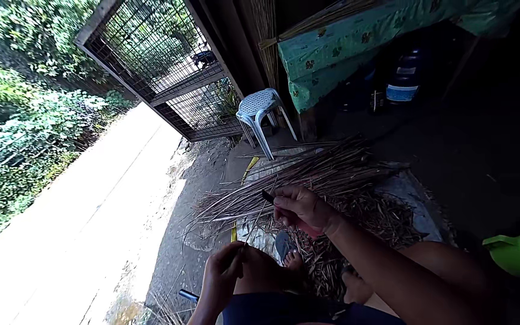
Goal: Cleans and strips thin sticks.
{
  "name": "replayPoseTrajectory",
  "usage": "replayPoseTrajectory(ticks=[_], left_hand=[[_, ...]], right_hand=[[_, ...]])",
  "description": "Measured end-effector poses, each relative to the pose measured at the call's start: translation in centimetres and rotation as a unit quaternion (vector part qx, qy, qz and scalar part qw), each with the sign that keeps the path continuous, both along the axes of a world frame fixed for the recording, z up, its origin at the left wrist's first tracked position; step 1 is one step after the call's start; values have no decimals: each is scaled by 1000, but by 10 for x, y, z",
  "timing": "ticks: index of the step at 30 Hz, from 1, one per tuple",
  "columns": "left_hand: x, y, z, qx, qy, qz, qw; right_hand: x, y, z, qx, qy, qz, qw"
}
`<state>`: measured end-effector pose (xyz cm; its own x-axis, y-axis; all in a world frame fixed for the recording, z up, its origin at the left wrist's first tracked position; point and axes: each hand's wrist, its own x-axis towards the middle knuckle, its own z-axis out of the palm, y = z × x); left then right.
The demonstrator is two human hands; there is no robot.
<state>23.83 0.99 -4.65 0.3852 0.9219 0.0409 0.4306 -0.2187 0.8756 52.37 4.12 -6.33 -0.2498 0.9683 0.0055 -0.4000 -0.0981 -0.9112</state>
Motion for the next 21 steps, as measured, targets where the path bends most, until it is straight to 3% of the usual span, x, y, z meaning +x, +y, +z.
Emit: replayPoseTrajectory(ticks=[3, 14, 21], left_hand=[[-1, 0, 1, 33, 29, 6, 999], [-10, -3, 1, 56, 51, -11, 997], [-23, -4, -3, 45, 91, 21, 995]], right_hand=[[-16, -5, -2, 7, -14, 34, 999], [21, 11, -6, -2, 11, -106, 994], [51, 26, -22, -26, -68, -279, 958]])
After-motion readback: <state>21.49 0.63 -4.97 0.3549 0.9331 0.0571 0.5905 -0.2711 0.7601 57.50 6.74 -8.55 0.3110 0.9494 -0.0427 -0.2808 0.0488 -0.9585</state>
